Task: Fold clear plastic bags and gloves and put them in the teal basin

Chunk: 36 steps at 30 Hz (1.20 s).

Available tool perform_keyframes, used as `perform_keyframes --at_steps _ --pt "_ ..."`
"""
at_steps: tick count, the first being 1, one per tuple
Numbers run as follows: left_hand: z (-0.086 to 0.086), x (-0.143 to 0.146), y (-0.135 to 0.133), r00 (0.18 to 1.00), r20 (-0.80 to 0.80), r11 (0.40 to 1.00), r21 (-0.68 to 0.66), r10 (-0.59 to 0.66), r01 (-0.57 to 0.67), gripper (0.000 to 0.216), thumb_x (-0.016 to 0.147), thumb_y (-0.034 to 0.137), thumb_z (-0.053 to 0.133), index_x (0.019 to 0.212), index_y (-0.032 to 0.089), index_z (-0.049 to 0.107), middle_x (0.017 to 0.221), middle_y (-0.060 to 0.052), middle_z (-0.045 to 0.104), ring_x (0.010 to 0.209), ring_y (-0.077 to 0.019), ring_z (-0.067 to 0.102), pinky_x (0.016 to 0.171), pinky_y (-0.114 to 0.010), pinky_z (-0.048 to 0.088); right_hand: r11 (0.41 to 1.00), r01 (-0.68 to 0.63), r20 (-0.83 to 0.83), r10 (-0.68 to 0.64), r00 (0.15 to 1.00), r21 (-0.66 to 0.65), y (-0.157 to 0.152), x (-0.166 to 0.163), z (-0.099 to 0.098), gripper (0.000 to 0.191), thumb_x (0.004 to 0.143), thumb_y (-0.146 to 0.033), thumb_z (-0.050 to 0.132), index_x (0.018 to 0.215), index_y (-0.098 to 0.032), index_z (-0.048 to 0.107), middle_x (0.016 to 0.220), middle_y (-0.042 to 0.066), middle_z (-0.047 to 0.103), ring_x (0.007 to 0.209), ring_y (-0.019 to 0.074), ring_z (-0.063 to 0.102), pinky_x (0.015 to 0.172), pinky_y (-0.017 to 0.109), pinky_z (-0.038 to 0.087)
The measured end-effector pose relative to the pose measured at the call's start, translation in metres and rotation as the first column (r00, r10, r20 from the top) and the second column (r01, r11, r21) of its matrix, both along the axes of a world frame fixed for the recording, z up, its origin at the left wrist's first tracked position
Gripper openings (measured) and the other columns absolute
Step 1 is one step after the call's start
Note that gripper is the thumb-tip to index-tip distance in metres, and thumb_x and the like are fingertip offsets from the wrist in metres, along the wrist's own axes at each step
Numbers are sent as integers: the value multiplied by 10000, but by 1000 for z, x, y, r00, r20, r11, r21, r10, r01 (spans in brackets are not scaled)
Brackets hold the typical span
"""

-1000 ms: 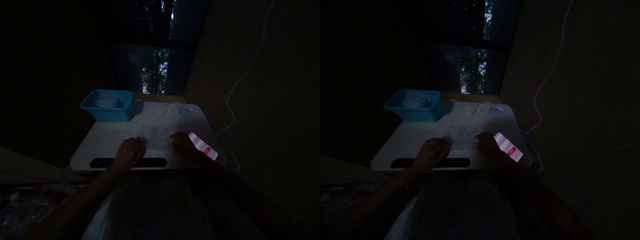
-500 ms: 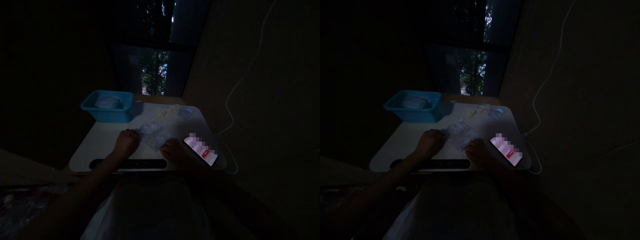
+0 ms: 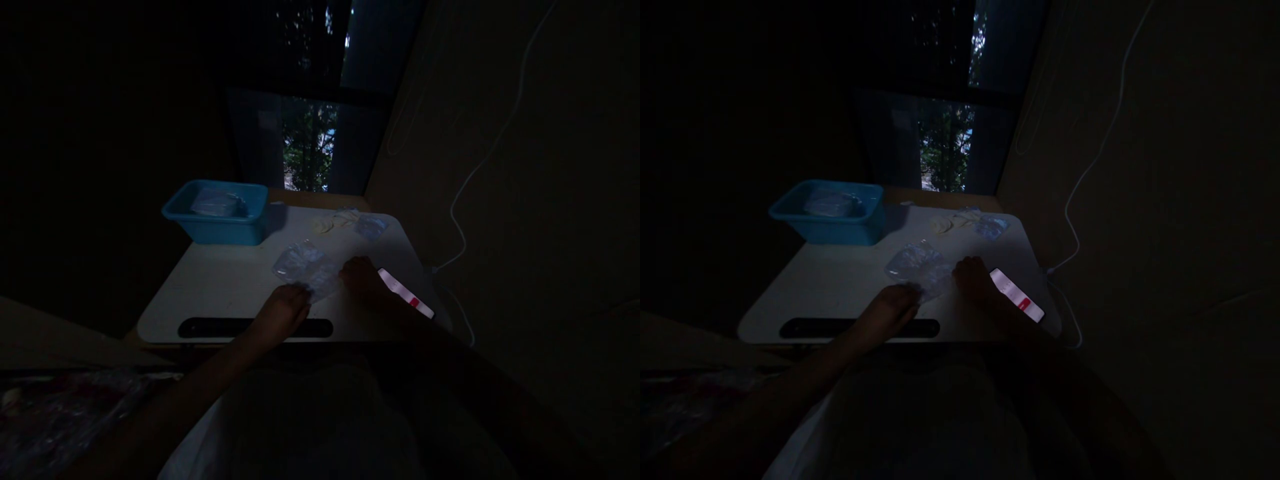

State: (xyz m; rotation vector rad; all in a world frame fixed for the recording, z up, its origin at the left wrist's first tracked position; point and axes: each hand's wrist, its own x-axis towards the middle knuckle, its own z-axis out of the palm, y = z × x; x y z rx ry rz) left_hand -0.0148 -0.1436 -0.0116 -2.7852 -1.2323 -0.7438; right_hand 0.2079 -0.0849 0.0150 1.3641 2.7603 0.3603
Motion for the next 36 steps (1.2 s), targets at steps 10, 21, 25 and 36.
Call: perform_keyframes --at_steps 10,21,25,36 --pt "9 3 -12 989 -58 991 19 134 -133 318 773 351 517 1016 150 563 1015 -107 597 940 -258 507 784 -415 389 1000 12 -9 -12 1000 -1 -9 -9 2 201 830 -173 406 800 -141 602 851 98 604 837 209 478 723 336 259" --pt "10 8 -2 995 38 996 -18 89 -88 179 799 233 466 719 165 611 736 -46 625 791 -194 535 734 -357 370 998 5 -110 -11 994 -59 -20 -2 3 203 816 -182 408 779 -145 605 829 92 597 833 206 467 748 340 270" --pt "12 -1 7 980 189 990 -134 65 -40 187 784 189 452 688 163 609 658 -24 630 672 -148 574 671 -292 409 996 -54 -245 35 969 -72 -26 3 -3 246 763 -209 470 968 -163 598 990 82 583 951 214 443 812 344 264" --pt "5 -10 11 967 164 977 -113 196 -179 211 761 216 480 904 166 627 741 -42 671 664 -164 593 669 -330 453 996 -73 -232 60 971 -48 -23 -6 -10 188 797 -183 433 816 -163 619 869 75 590 885 190 445 793 335 250"
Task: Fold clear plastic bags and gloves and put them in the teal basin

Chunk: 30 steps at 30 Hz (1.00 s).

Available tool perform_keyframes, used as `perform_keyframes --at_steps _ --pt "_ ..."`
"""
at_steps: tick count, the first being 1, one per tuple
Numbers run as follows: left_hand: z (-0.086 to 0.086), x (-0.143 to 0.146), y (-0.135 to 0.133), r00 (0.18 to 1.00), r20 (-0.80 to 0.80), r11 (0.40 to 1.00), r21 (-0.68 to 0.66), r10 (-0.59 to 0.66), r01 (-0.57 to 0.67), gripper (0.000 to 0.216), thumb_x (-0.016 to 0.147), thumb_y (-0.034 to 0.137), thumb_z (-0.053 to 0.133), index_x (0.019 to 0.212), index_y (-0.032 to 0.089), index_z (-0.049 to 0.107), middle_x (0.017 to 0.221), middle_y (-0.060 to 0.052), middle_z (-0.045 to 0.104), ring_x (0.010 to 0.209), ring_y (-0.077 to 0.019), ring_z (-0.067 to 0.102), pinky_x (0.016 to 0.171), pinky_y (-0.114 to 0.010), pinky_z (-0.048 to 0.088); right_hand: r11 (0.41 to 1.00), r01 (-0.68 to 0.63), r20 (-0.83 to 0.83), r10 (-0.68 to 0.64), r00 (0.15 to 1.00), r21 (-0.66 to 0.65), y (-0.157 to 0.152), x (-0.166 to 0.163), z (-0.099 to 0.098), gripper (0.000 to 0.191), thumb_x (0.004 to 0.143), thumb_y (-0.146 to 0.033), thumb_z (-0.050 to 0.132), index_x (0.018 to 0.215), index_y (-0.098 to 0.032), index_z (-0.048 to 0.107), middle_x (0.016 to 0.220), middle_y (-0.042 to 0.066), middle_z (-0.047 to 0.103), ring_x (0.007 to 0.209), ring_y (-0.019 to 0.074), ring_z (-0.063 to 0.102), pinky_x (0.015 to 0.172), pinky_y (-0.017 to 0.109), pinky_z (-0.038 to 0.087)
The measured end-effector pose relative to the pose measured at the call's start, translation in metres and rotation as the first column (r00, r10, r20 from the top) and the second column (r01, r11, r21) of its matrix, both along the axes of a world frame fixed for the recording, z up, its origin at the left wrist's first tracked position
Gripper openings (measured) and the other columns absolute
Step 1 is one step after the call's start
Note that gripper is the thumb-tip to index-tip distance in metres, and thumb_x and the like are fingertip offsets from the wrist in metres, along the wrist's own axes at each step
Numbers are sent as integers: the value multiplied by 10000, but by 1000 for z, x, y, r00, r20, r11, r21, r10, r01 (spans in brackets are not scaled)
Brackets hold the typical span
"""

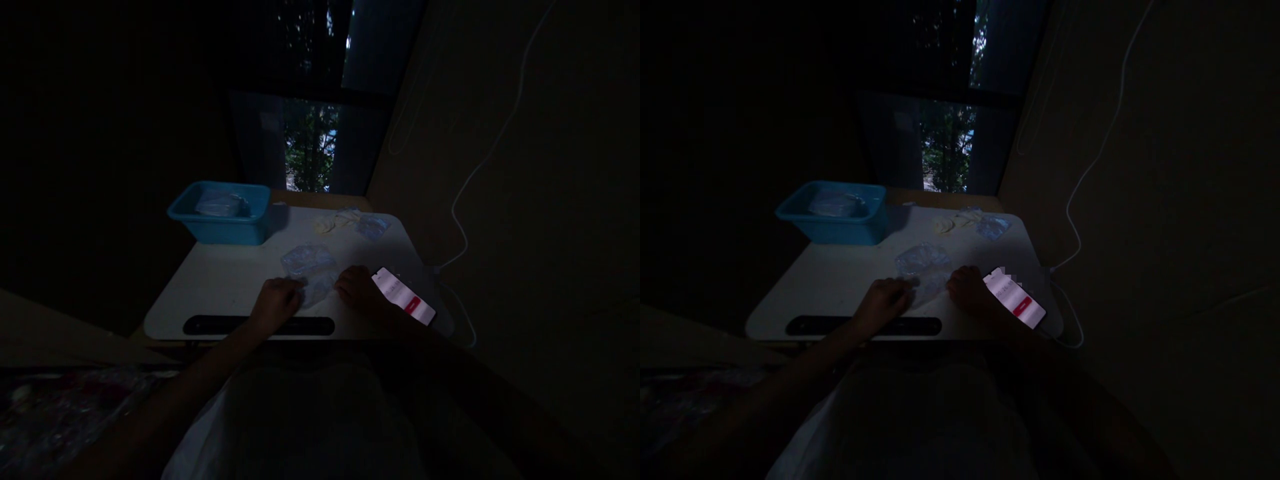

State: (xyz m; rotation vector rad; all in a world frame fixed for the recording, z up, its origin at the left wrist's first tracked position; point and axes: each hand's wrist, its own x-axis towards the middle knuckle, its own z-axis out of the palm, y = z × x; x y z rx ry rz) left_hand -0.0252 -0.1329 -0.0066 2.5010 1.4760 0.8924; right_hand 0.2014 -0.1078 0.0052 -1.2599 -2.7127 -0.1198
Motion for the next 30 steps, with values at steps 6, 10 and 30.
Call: perform_keyframes --at_steps 6,10,30 --pt "7 -6 -21 975 -100 972 114 -197 207 257 792 268 472 1013 206 588 1008 -70 606 968 -216 508 813 -397 386 1000 -2 -44 2 999 -6 -1 1 -1 184 814 -195 429 803 -165 610 870 66 600 874 180 454 787 318 263" --pt "4 -4 -25 963 -177 970 104 -201 222 343 799 288 478 1126 195 524 1176 -100 517 1080 -249 422 864 -423 341 998 33 -117 -39 992 -51 2 1 1 190 824 -202 425 808 -160 610 873 51 618 858 163 485 786 302 289" --pt "-3 -1 -7 987 -111 969 203 -118 139 369 792 161 425 1160 164 457 1134 -121 514 1068 -245 443 868 -422 386 989 90 -460 -132 878 -114 0 7 1 134 772 -182 482 769 -188 615 817 43 650 802 157 566 754 300 405"
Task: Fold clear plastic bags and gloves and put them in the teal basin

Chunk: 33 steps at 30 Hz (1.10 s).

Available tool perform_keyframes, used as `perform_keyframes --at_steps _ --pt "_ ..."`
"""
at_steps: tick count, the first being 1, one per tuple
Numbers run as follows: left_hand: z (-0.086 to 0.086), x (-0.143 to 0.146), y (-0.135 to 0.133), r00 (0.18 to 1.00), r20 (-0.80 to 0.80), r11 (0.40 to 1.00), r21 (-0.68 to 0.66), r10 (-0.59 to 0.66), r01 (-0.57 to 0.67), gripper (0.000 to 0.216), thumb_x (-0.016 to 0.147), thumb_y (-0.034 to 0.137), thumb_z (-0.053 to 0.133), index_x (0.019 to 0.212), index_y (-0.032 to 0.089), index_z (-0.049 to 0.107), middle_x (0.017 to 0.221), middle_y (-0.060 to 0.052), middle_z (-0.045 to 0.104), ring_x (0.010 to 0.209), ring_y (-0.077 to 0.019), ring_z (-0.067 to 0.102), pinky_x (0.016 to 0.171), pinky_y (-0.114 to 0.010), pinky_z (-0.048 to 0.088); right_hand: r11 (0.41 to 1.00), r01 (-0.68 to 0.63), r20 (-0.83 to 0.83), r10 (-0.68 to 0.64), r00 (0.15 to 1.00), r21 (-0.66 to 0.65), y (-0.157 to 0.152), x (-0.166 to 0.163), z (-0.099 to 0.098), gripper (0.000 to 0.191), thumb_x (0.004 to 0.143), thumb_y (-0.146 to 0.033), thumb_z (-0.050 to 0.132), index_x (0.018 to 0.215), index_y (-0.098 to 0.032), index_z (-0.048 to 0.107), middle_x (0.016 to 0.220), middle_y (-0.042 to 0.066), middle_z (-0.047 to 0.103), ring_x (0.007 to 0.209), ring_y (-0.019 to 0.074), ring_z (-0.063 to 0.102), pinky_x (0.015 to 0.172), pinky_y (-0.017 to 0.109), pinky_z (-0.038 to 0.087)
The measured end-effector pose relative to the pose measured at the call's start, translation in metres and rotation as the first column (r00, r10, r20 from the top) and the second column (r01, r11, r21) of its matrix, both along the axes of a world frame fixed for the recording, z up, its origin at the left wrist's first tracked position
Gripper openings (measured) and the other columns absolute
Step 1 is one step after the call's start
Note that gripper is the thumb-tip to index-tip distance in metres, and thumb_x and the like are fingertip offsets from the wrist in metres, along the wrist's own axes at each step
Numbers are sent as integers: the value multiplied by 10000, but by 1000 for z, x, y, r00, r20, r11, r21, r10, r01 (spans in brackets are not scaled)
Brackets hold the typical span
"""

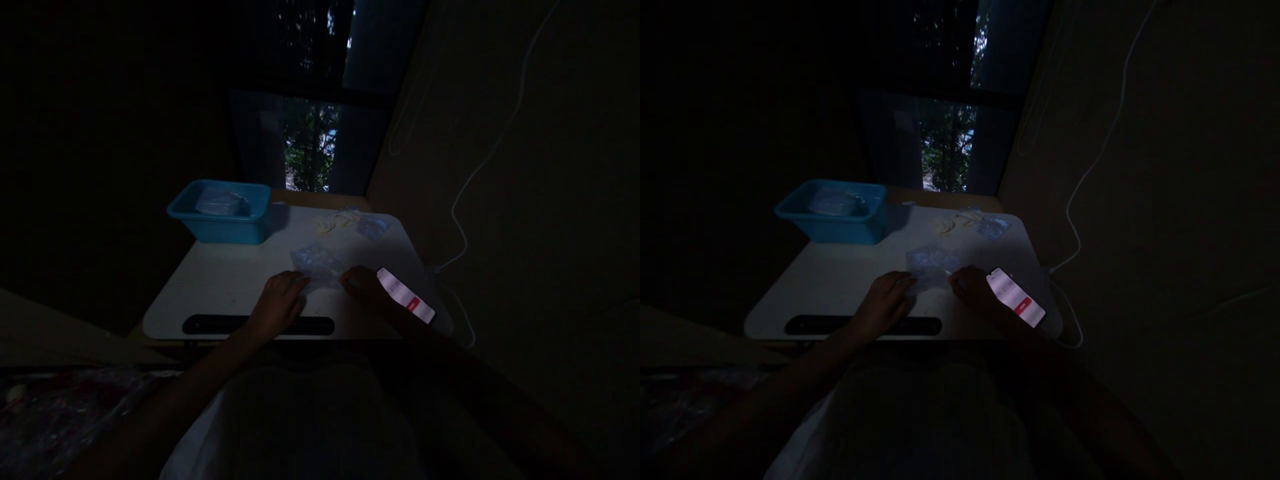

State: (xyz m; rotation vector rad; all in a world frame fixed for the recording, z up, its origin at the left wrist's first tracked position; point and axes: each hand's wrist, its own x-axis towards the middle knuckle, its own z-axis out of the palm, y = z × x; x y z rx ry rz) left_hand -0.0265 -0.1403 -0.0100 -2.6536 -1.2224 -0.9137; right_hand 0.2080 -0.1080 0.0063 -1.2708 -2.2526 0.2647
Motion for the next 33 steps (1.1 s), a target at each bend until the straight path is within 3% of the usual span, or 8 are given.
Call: perform_keyframes --at_steps 7,12,19,24,29,33 --pt "5 1 9 999 -30 1000 13 17 -17 364 769 156 480 1132 170 500 1113 -126 539 1040 -251 476 840 -420 414 1000 -11 14 11 1000 -14 -2 0 5 120 767 -183 499 740 -182 616 796 41 657 782 149 578 739 284 417" --pt "6 4 10 996 -73 996 70 -48 53 307 821 212 452 1120 196 522 1073 -109 578 1004 -229 514 824 -410 424 1000 13 18 -13 1000 -13 -3 2 2 124 775 -198 491 757 -188 613 810 34 660 802 152 580 758 296 417" --pt "1 3 12 975 -184 974 165 -121 152 347 839 158 407 1170 226 483 1207 -103 516 1095 -230 475 833 -386 431 1000 10 37 -9 999 -25 -2 0 2 129 761 -188 497 758 -179 626 807 36 660 789 150 579 749 280 420" --pt "6 5 14 988 -126 981 157 -91 110 365 841 184 408 1203 168 448 1161 -136 542 1027 -218 514 796 -366 447 999 16 47 -14 999 -48 -3 -1 6 143 768 -189 486 737 -186 625 799 25 665 777 144 582 737 271 415" --pt "10 8 12 977 -79 976 71 -199 204 204 850 241 423 936 163 591 879 -69 633 871 -173 550 778 -333 439 996 4 17 -3 1000 -85 -2 1 4 132 748 -180 501 771 -178 631 829 38 667 802 153 585 760 279 415" --pt "8 11 11 985 38 986 9 -170 169 218 854 263 415 800 168 605 785 -53 628 808 -161 546 747 -317 438 996 -1 25 3 1000 -87 -1 2 1 159 740 -187 490 803 -176 637 855 49 664 825 167 582 782 304 416"
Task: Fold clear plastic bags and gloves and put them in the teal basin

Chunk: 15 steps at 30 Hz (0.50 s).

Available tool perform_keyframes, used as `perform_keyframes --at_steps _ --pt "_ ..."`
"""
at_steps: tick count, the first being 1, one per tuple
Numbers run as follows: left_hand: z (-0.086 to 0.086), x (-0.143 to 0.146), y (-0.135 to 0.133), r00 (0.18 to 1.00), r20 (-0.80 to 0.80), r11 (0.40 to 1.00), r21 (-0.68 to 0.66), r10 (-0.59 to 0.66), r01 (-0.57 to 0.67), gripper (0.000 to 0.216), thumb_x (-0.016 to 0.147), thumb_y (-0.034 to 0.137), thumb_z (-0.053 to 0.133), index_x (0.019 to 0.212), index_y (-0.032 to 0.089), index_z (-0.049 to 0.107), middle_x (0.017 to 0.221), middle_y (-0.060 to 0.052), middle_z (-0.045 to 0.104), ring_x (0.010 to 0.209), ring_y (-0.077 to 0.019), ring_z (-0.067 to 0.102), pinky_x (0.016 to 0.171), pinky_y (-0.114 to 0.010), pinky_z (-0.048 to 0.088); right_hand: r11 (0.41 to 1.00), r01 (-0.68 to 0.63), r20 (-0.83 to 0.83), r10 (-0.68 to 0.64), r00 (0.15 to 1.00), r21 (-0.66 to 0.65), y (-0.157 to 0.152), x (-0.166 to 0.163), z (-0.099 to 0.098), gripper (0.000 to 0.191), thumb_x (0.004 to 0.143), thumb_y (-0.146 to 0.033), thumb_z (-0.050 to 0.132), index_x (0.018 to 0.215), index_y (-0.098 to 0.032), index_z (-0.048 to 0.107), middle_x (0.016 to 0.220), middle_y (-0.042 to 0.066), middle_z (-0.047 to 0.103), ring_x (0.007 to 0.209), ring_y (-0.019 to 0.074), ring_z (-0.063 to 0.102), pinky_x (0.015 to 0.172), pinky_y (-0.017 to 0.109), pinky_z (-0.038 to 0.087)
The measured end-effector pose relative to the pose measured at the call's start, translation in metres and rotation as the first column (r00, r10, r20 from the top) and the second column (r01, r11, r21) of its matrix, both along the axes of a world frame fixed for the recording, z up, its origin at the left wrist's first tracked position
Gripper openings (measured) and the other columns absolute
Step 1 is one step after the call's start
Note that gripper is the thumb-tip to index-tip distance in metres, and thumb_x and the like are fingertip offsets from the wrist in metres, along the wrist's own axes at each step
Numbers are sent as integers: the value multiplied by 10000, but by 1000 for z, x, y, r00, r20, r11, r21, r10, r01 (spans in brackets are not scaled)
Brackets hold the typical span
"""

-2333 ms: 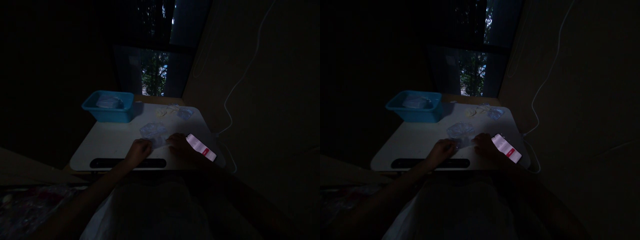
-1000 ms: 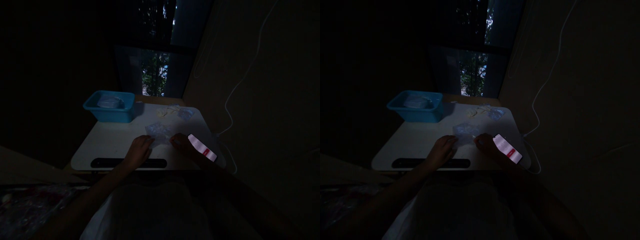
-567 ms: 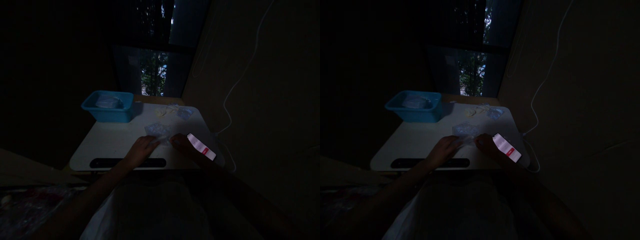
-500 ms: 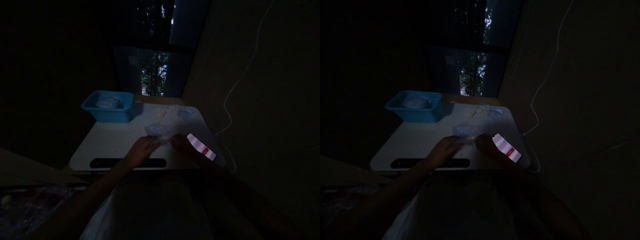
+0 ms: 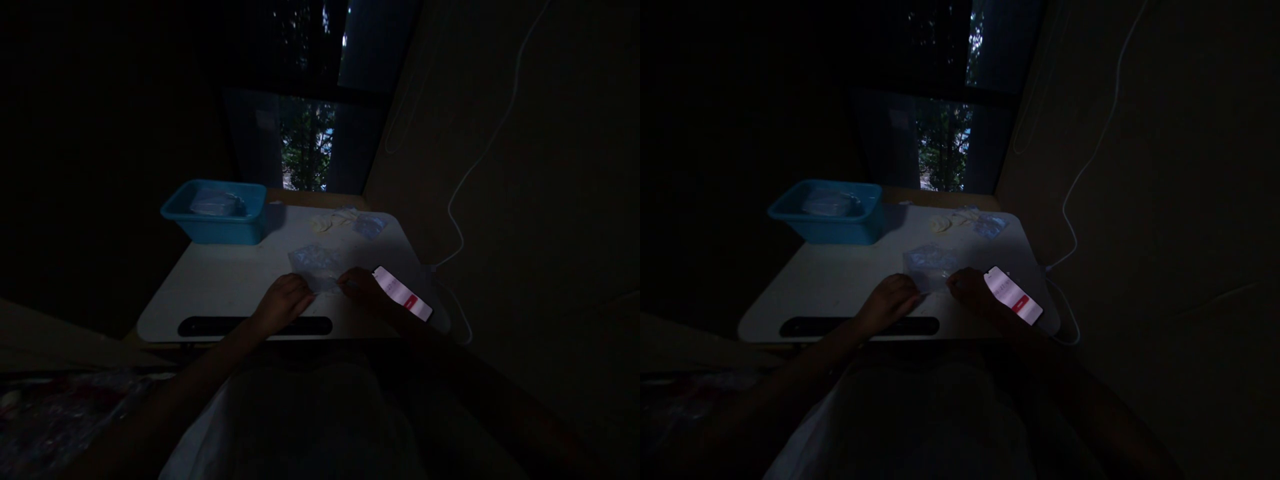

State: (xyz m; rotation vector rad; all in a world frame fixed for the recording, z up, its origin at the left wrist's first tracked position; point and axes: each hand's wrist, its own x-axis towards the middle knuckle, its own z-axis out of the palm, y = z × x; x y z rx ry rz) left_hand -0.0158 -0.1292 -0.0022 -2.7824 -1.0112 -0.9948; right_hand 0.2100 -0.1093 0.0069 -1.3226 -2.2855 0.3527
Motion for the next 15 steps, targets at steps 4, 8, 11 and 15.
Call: perform_keyframes --at_steps 4,8,11,15 --pt "-6 1 2 993 95 995 -85 66 -58 211 840 244 410 791 160 598 736 -51 630 731 -156 560 691 -305 445 996 -56 -15 57 998 62 -2 3 -7 299 688 -170 506 969 -198 604 936 39 643 896 185 558 825 343 399" --pt "-10 0 3 967 186 980 -135 172 -148 230 798 208 431 971 146 569 784 -54 645 749 -162 579 706 -303 454 982 -94 -11 97 995 162 -6 0 -8 449 682 -247 558 1126 -188 518 973 55 618 936 208 531 859 373 371" --pt "-9 0 2 958 205 968 -190 202 -164 265 788 208 430 1019 156 552 768 -38 641 742 -157 579 713 -294 454 958 -108 103 83 991 268 -14 -8 1 566 686 -279 576 1225 -171 438 1094 95 559 1020 239 473 884 394 341" --pt "-7 1 2 944 240 951 -262 228 -163 315 788 221 424 1080 153 522 773 -34 632 750 -155 574 704 -286 452 916 -161 253 68 965 368 -24 -22 9 506 707 -297 576 1190 -178 481 1226 120 458 1131 271 372 909 412 297"
